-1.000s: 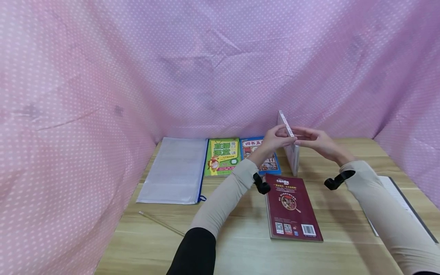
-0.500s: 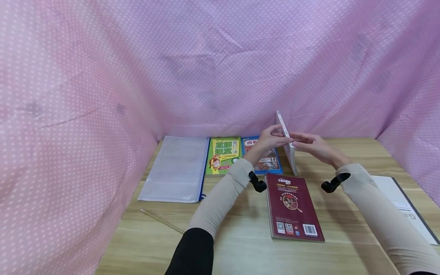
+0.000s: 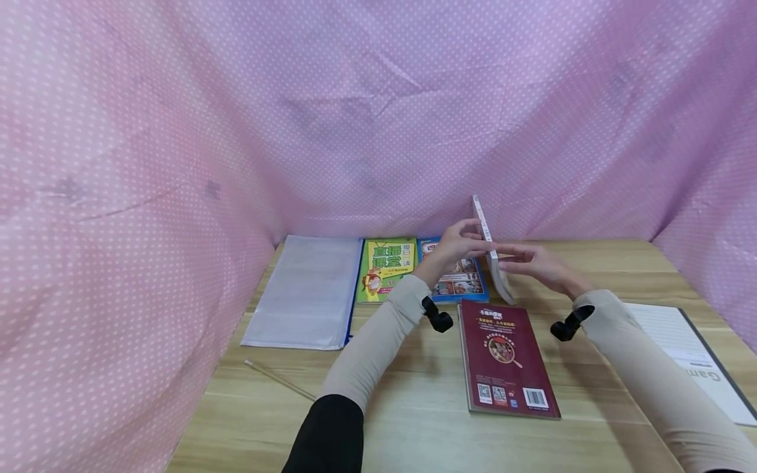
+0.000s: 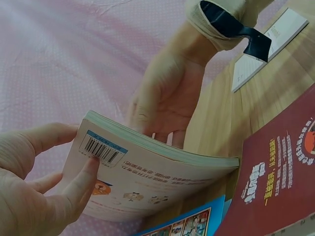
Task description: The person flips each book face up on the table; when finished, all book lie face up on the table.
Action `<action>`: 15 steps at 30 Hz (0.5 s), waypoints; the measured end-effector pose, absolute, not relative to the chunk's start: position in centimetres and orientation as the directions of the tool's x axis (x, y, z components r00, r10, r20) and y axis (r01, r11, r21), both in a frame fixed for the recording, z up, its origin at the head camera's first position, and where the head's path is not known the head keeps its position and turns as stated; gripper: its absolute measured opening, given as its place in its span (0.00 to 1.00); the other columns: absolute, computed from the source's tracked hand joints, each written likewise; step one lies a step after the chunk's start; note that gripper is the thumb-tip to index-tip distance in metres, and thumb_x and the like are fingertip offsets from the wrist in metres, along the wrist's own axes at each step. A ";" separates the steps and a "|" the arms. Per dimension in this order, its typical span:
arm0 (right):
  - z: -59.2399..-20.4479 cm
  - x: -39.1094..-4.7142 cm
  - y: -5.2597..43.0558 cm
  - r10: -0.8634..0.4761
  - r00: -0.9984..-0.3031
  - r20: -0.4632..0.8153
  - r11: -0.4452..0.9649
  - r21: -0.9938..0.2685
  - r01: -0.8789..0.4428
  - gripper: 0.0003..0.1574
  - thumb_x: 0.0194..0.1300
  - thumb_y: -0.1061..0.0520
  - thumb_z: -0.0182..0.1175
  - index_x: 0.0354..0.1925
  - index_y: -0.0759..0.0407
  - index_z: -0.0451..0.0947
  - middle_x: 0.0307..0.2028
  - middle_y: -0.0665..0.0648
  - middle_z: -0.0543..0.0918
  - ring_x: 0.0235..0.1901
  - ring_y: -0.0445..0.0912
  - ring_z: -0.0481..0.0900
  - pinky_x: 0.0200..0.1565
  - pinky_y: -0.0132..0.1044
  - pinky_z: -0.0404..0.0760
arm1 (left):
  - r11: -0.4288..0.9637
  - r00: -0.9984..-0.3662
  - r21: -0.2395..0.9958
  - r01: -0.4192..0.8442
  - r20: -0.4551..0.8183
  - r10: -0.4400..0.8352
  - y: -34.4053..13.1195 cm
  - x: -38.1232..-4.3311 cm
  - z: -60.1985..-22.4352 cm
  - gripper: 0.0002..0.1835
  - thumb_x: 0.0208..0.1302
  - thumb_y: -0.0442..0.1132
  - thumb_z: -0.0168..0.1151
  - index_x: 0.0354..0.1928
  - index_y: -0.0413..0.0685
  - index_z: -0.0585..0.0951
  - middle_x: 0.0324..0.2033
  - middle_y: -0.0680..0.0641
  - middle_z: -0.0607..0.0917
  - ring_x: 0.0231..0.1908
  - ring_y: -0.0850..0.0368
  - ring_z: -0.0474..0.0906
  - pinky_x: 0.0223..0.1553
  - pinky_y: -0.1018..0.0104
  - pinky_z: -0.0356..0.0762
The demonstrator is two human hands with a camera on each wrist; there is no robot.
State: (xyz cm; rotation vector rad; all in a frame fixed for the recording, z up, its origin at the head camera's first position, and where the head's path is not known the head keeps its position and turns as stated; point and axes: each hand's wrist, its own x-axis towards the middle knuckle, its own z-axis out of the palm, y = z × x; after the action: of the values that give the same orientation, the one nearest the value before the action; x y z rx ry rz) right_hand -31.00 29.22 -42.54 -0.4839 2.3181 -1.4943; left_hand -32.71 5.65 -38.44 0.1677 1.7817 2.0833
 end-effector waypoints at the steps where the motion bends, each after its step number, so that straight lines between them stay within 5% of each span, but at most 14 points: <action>1: -42.7 -31.0 29.2 -0.457 -0.885 -0.095 0.392 -0.914 -0.104 0.39 0.75 0.51 0.60 0.76 0.61 0.61 0.76 0.65 0.63 0.65 0.42 0.74 0.70 0.46 0.72 | -0.111 -0.914 0.969 -0.219 -0.164 0.370 5.5 -32.7 -38.5 0.39 0.58 0.25 0.73 0.72 0.49 0.71 0.48 0.45 0.80 0.46 0.50 0.85 0.60 0.56 0.83; 6: -43.5 -31.2 28.9 -0.448 -0.887 -0.108 0.410 -0.907 -0.097 0.39 0.73 0.53 0.62 0.75 0.61 0.63 0.74 0.67 0.67 0.66 0.49 0.74 0.62 0.36 0.77 | -0.112 -0.908 0.965 -0.236 -0.178 0.381 4.9 -32.8 -38.7 0.39 0.59 0.25 0.72 0.72 0.48 0.70 0.54 0.40 0.80 0.54 0.42 0.83 0.64 0.49 0.79; 15: -44.4 -31.5 28.6 -0.404 -0.904 -0.137 0.471 -0.879 -0.078 0.41 0.69 0.54 0.66 0.74 0.64 0.64 0.71 0.72 0.69 0.71 0.65 0.66 0.70 0.58 0.67 | -0.121 -0.907 0.956 -0.266 -0.206 0.369 3.5 -32.9 -39.5 0.39 0.59 0.22 0.69 0.72 0.46 0.70 0.62 0.34 0.77 0.57 0.38 0.81 0.67 0.45 0.76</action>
State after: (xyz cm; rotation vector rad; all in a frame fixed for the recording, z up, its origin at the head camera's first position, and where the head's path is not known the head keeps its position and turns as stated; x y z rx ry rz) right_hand -31.46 28.61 -44.35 -0.4075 2.3975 -1.4070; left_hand -32.85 3.48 -39.50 0.1133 1.7435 2.0764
